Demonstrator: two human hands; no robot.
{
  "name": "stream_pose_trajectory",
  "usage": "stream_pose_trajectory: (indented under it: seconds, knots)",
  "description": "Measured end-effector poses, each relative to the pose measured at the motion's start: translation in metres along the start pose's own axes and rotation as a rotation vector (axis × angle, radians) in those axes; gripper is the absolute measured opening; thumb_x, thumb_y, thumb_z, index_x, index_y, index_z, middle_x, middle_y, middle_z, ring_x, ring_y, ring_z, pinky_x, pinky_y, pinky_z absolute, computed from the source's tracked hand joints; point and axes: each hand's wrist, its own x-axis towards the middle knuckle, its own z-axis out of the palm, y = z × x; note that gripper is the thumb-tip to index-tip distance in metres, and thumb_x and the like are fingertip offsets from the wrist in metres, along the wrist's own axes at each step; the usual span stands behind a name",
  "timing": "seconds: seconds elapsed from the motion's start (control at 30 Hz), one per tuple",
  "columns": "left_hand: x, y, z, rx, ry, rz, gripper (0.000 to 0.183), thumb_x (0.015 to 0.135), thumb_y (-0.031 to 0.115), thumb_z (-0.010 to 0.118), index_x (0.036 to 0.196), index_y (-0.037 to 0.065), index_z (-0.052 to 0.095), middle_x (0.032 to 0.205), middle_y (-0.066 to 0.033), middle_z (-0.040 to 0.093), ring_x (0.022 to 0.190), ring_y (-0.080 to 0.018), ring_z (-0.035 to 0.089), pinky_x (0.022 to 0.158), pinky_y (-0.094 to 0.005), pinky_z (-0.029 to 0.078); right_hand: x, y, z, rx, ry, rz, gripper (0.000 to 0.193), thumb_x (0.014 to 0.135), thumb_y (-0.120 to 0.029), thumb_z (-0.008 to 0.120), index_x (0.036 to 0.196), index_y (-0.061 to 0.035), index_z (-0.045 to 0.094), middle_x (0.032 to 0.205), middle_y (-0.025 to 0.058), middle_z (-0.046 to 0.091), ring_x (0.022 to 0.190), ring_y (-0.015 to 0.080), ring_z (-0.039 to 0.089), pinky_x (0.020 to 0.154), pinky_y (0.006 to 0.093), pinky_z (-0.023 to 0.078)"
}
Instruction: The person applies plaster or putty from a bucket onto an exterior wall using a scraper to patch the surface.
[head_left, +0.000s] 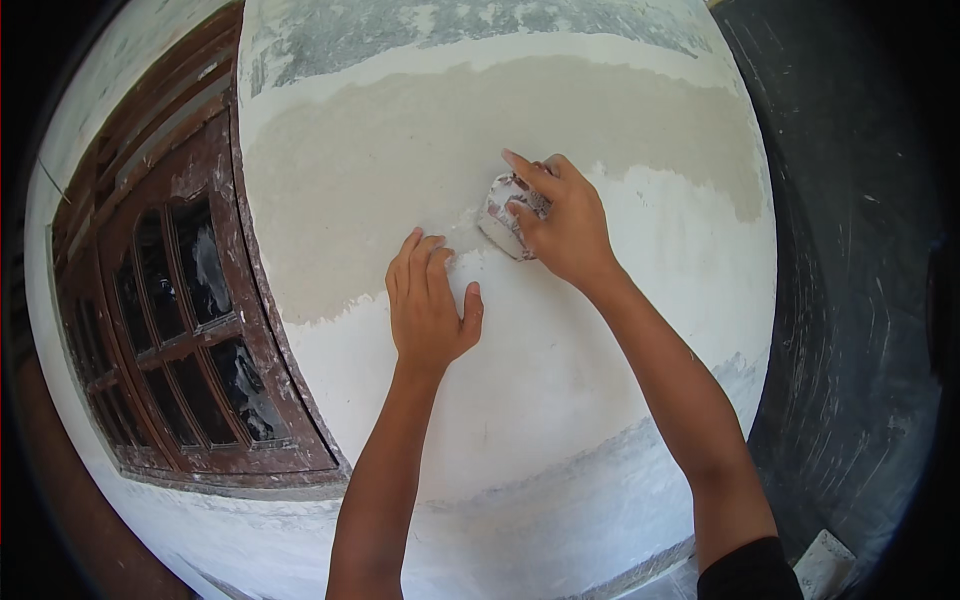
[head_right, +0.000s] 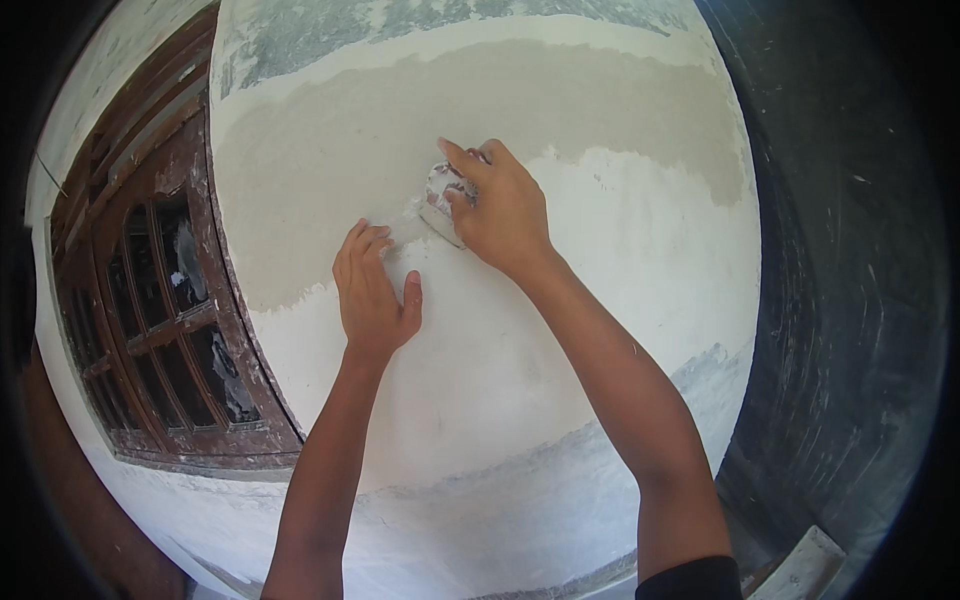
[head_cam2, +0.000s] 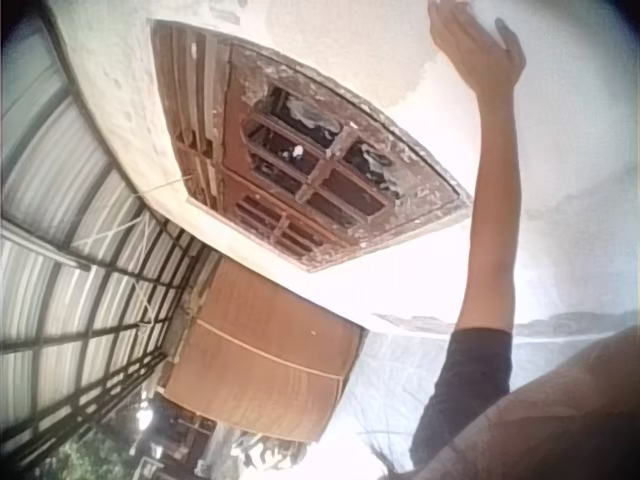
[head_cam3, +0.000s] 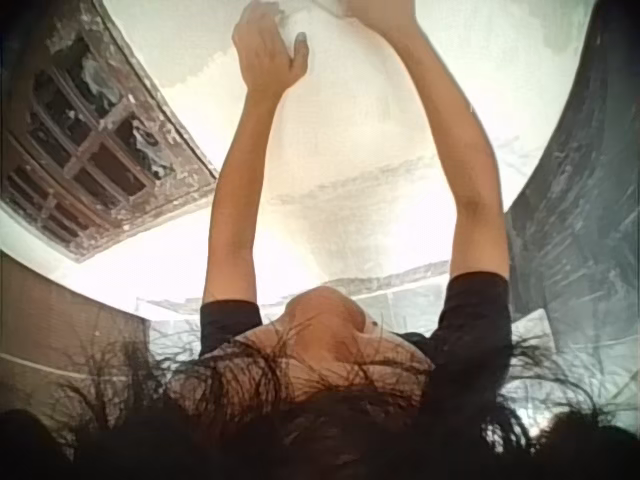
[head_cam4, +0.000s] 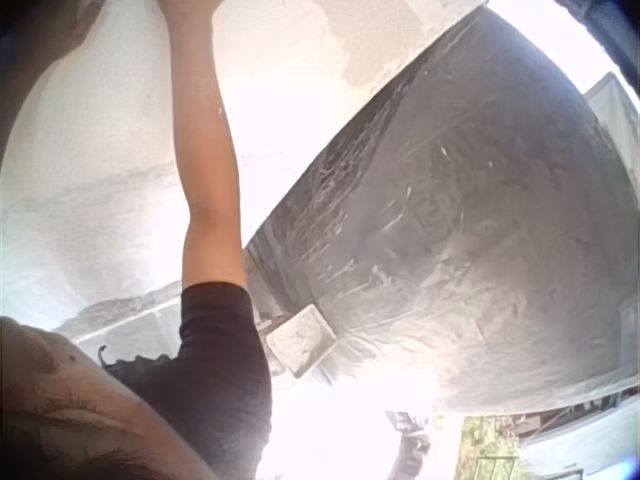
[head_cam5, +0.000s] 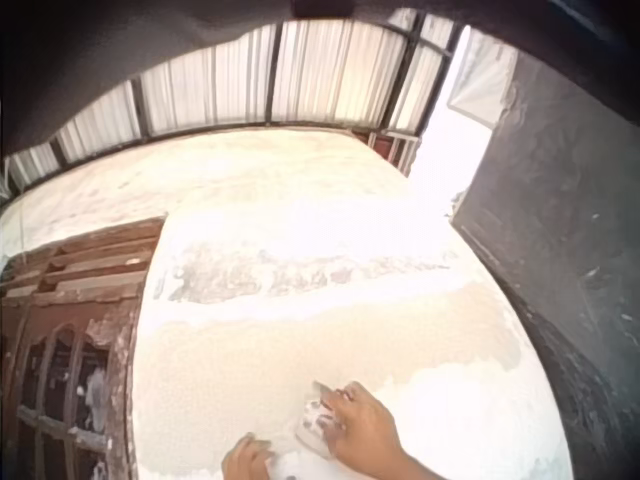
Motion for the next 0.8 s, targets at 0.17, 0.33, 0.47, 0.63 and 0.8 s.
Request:
stream_pose_trajectory:
  seconds: [0.17,0.33,0.47,0.63,0.8]
  knots:
    - [0.001,0.003,-0.001,-0.014,-0.003,0.001,0.044,0.082,0.016,0.062,0.121,0.000,0.047,0.128,-0.0181,0.052,0.130,-0.0421,0.044,0.103,-0.0518,0.034,0.019,0.033,-0.028,-0.157,0.401,0.180,0.048,0.081,-0.008,0.067,0.128,-0.0125,0.065,0.104,0.0108,0.060,0.097,0.0275,0.063,0.080,0.0386,0.051]
    - [-0.001,-0.001,-0.001,0.009,-0.004,0.005,0.043,0.083,0.016,0.061,0.119,-0.001,0.048,0.128,-0.0183,0.051,0.129,-0.0419,0.044,0.102,-0.0517,0.034,0.009,0.002,0.007,-0.085,-0.016,0.032,0.050,0.080,-0.009,0.069,0.129,-0.0153,0.064,0.105,0.0109,0.060,0.096,0.0278,0.063,0.083,0.0383,0.052]
    - [0.003,0.004,-0.001,-0.002,-0.007,0.007,0.042,0.083,0.018,0.061,0.119,-0.001,0.048,0.129,-0.0185,0.051,0.129,-0.0420,0.044,0.102,-0.0515,0.034,0.036,0.036,-0.032,-0.145,0.458,0.208,0.049,0.081,-0.007,0.070,0.129,-0.0185,0.066,0.099,0.0099,0.060,0.097,0.0253,0.061,0.086,0.0357,0.049]
    - [0.000,0.000,-0.001,0.013,-0.026,0.001,0.043,0.083,0.017,0.061,0.119,-0.001,0.048,0.128,-0.0186,0.051,0.129,-0.0420,0.044,0.102,-0.0512,0.034,0.018,0.003,0.002,0.062,0.019,0.053,0.049,0.079,-0.009,0.070,0.127,-0.0158,0.066,0.107,0.0110,0.061,0.102,0.0285,0.062,0.088,0.0388,0.050]
    - [0.002,0.004,0.001,-0.002,-0.011,0.010,0.043,0.082,0.016,0.061,0.119,-0.001,0.048,0.128,-0.0186,0.051,0.129,-0.0422,0.044,0.102,-0.0515,0.034,0.034,0.029,-0.030,-0.162,0.401,0.163,0.046,0.080,-0.009,0.068,0.126,-0.0128,0.066,0.108,0.0122,0.059,0.097,0.0289,0.064,0.077,0.0378,0.052]
